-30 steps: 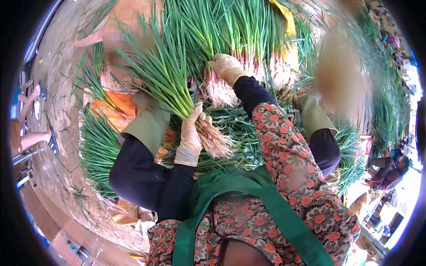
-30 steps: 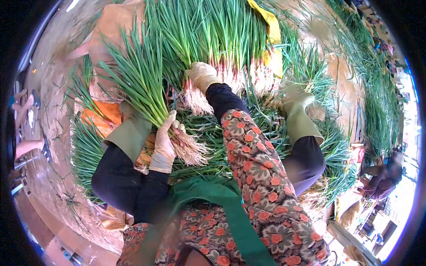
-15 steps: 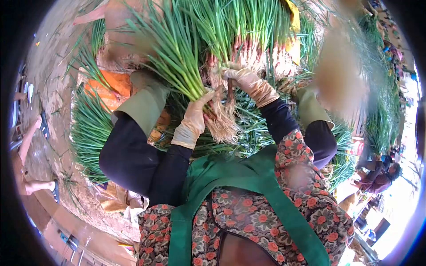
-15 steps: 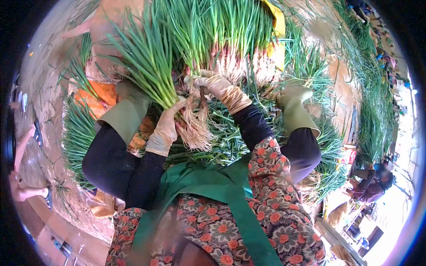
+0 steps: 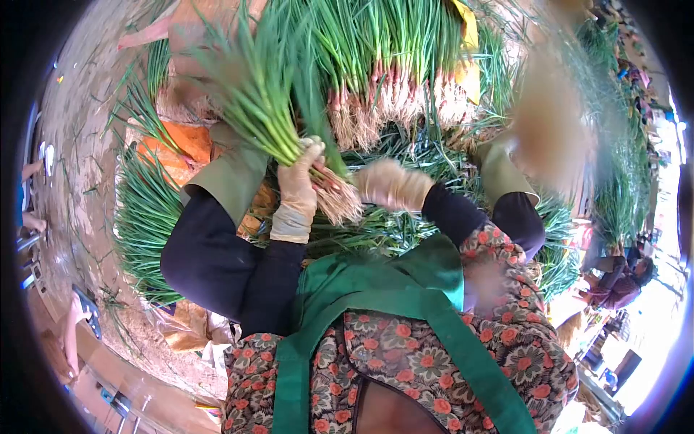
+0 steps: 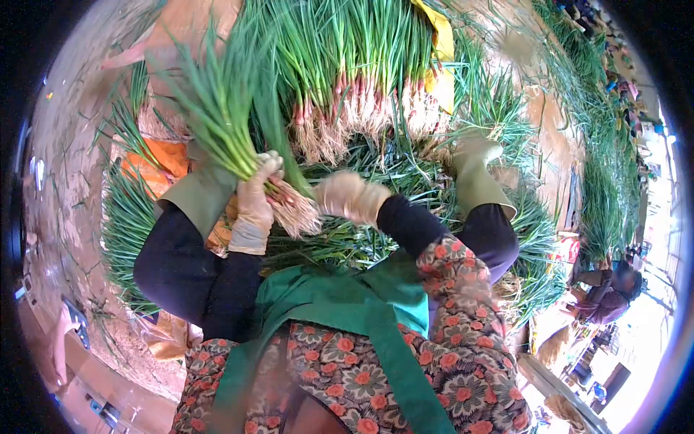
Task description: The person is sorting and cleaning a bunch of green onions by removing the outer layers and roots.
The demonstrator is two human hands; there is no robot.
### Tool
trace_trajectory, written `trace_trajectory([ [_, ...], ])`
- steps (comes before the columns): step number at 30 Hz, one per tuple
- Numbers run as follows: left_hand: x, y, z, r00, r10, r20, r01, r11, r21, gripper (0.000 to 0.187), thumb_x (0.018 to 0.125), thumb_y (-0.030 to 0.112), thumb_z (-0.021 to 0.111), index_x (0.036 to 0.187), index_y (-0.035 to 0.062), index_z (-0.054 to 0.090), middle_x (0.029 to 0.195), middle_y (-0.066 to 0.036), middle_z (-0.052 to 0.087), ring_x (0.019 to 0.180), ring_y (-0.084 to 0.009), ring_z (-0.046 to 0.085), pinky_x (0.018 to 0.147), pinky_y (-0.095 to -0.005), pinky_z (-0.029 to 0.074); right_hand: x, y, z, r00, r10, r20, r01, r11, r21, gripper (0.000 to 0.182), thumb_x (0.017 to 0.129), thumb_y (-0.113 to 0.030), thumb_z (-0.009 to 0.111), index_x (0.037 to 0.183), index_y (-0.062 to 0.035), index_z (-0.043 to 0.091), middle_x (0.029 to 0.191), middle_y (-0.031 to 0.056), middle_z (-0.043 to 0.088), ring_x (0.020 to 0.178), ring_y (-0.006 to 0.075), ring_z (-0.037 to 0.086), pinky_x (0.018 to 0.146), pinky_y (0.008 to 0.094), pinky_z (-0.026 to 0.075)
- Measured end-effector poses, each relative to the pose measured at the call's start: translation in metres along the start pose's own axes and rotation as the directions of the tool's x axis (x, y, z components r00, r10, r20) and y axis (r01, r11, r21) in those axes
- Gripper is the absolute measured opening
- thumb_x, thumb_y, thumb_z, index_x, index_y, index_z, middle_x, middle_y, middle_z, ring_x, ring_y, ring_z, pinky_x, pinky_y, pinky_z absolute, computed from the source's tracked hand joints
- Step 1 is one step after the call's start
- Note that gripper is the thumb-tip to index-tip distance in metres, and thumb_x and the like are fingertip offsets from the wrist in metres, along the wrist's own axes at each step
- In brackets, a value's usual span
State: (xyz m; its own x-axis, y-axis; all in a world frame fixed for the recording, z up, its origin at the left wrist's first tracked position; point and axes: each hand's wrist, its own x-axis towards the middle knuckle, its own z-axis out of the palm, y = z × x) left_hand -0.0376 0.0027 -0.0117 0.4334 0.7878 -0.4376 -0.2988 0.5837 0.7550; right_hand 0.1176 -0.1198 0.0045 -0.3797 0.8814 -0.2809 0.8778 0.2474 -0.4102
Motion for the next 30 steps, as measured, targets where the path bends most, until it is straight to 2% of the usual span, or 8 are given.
trace_trajectory([
  [4, 0.003, 0.035, 0.001, 1.000, -0.016, -0.019, 0.012, 0.987, -0.158, 0.015, 0.081, 0.005, 0.063, 0.094, 0.0036, 0.055, 0.084, -0.011, 0.064, 0.065, -0.0170, 0.059, 0.061, -0.0284, 0.050, -0.052, -0.018, 0.085, 0.864, -0.015, 0.504, 0.006, 1.000, 0.020, 0.012, 0.079, -0.014, 0.053, 0.077, -0.0095, 0.064, 0.073, 0.0119, 0.064, 0.072, 0.0287, 0.064, 0.058, 0.0408, 0.050],
  [7, 0.005, 0.029, -0.007, 0.993, -0.117, 0.033, 0.121, 0.966, -0.227, 0.014, 0.083, 0.011, 0.062, 0.093, 0.0044, 0.056, 0.078, -0.007, 0.061, 0.065, -0.0159, 0.057, 0.064, -0.0297, 0.049, -0.060, 0.001, 0.078, 0.891, 0.180, 0.418, -0.259, 0.956, 0.141, 0.012, 0.079, -0.015, 0.054, 0.077, -0.0087, 0.064, 0.073, 0.0125, 0.064, 0.071, 0.0296, 0.064, 0.059, 0.0413, 0.050],
  [9, 0.003, 0.025, -0.005, 0.980, -0.194, 0.040, 0.198, 0.945, -0.261, 0.014, 0.084, 0.014, 0.062, 0.092, 0.0047, 0.056, 0.072, -0.004, 0.056, 0.066, -0.0149, 0.054, 0.068, -0.0306, 0.048, -0.044, 0.042, 0.086, 0.990, -0.132, 0.052, 0.136, 0.987, -0.085, 0.018, 0.081, -0.020, 0.052, 0.078, -0.0056, 0.063, 0.073, 0.0114, 0.064, 0.069, 0.0269, 0.064, 0.057, 0.0408, 0.051],
  [10, 0.006, 0.024, -0.006, 0.977, -0.205, 0.054, 0.212, 0.936, -0.281, 0.013, 0.084, 0.015, 0.062, 0.090, 0.0044, 0.056, 0.073, -0.004, 0.058, 0.065, -0.0149, 0.055, 0.066, -0.0301, 0.048, -0.024, 0.032, 0.022, 0.856, 0.333, 0.396, -0.502, 0.722, 0.476, 0.020, 0.084, -0.021, 0.051, 0.079, -0.0058, 0.062, 0.076, 0.0081, 0.065, 0.067, 0.0244, 0.063, 0.054, 0.0396, 0.051],
  [13, 0.006, 0.029, -0.012, 0.960, -0.257, 0.113, 0.278, 0.926, -0.255, 0.015, 0.084, 0.018, 0.063, 0.083, 0.0043, 0.057, 0.072, -0.004, 0.059, 0.065, -0.0144, 0.056, 0.066, -0.0295, 0.049, -0.023, 0.078, 0.032, 0.952, 0.290, 0.093, -0.197, 0.353, 0.915, 0.033, 0.092, -0.034, 0.049, 0.105, -0.0088, 0.065, 0.091, 0.0044, 0.068, 0.080, 0.0100, 0.060, 0.072, 0.0257, 0.048],
  [20, 0.002, 0.029, -0.004, 0.965, -0.250, 0.077, 0.261, 0.941, -0.217, 0.010, 0.084, 0.012, 0.061, 0.081, 0.0037, 0.056, 0.071, -0.002, 0.053, 0.068, -0.0134, 0.052, 0.066, -0.0262, 0.046, -0.035, 0.054, 0.059, 0.891, 0.141, 0.432, -0.399, -0.212, 0.892, 0.030, 0.092, -0.029, 0.050, 0.104, -0.0042, 0.062, 0.082, 0.0009, 0.064, 0.061, 0.0055, 0.047, 0.052, 0.0204, 0.039],
  [26, 0.014, 0.015, -0.016, 0.961, -0.261, 0.091, 0.275, 0.939, -0.208, 0.019, 0.084, 0.022, 0.062, 0.080, 0.0038, 0.057, 0.072, -0.008, 0.061, 0.050, -0.0162, 0.053, 0.046, -0.0278, 0.047, -0.024, 0.025, 0.035, 0.882, 0.272, 0.386, -0.467, 0.620, 0.630, 0.014, 0.086, -0.018, 0.058, 0.092, -0.0051, 0.059, 0.073, 0.0046, 0.060, 0.072, 0.0134, 0.055, 0.064, 0.0291, 0.044],
  [30, 0.008, 0.012, -0.009, 0.954, -0.297, 0.030, 0.296, 0.926, -0.236, 0.015, 0.084, 0.018, 0.062, 0.086, 0.0040, 0.057, 0.076, -0.008, 0.061, 0.058, -0.0165, 0.057, 0.052, -0.0289, 0.048, -0.028, 0.020, 0.021, 0.701, 0.547, 0.458, -0.668, 0.278, 0.690, 0.021, 0.086, -0.022, 0.061, 0.095, -0.0038, 0.055, 0.066, 0.0063, 0.055, 0.064, 0.0146, 0.057, 0.058, 0.0288, 0.046],
])
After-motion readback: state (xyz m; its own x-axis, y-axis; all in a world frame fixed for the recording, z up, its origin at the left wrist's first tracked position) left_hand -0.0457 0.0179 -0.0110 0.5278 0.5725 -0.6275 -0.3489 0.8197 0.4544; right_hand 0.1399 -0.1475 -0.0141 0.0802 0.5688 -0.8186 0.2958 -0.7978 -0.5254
